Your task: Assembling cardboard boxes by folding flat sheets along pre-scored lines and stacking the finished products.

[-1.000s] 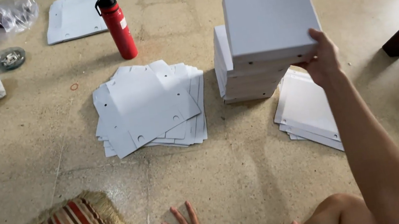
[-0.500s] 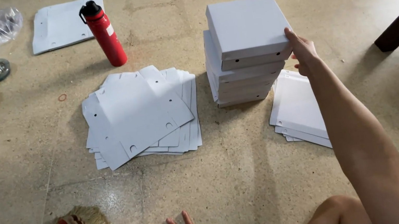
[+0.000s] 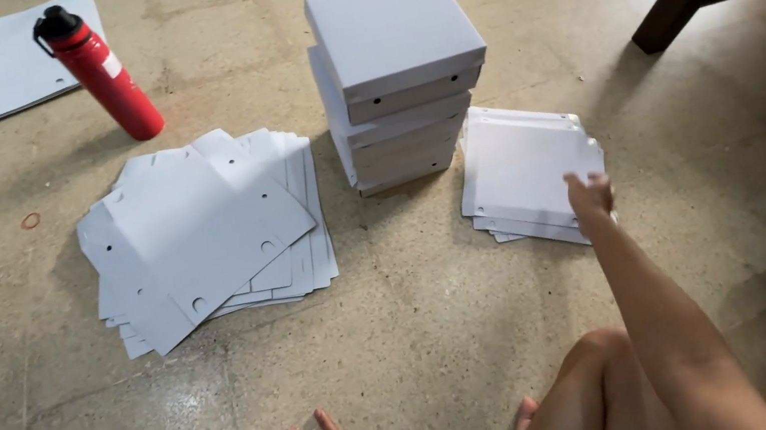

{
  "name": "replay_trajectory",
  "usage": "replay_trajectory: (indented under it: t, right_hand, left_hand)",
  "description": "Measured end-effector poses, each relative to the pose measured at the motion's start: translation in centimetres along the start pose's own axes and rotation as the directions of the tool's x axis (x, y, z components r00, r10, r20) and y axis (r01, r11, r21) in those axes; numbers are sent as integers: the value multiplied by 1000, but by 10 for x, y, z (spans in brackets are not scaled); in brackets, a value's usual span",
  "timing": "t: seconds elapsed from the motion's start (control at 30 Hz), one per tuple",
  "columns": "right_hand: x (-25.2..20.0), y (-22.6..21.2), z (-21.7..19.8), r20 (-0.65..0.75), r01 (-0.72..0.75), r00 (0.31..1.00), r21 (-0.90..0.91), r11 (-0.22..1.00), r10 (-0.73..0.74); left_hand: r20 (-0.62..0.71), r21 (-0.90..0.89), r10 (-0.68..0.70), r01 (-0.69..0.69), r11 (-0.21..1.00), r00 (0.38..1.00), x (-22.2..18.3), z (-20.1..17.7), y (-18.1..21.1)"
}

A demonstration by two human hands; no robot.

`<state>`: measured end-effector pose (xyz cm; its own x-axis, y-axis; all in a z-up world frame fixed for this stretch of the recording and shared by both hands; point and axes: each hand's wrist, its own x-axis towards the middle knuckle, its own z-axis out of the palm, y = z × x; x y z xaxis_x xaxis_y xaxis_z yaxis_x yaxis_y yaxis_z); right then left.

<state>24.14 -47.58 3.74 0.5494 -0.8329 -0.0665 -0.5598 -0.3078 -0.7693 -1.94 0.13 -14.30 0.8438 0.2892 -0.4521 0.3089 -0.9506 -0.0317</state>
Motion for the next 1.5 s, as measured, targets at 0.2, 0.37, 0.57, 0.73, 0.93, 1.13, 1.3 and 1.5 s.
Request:
replay_trajectory:
  t: [0.2,0.37,0.57,0.73,0.93,1.13,1.3,1.5]
  right_hand:
    - [-31,72,-13,-26,-279,959,-281,918,283]
    - [-18,78,-20,18,-265,961,-245,933,278]
    - [-47,78,-30,44,-127,991,-2,992,127]
    - [-19,115,-18,79,-104,991,-9,995,104]
    - [-12,122,-1,-12,-128,992,-83,988,127]
    - [16,161,19,-77,-169,983,-7,986,168]
    - [36,182,23,-21,-201,978,189,961,209]
    - [11,148,11,1,-198,980,37,979,198]
  left_hand:
    - [35,134,11,-15,991,999,-5,-33,9]
    - [-420,-298,179,-321,899,890,-34,-144,83]
    - [-166,-729,417,-396,559,894,51,-196,253]
    - [-60,-807,396,-278,521,916,107,-190,333]
    - [-60,-749,439,-331,574,897,164,-167,369]
    - [-40,-760,427,-305,574,903,162,-176,382]
    - [-7,-779,401,-256,572,916,145,-190,394]
    - [103,-692,454,-264,672,885,136,-189,391]
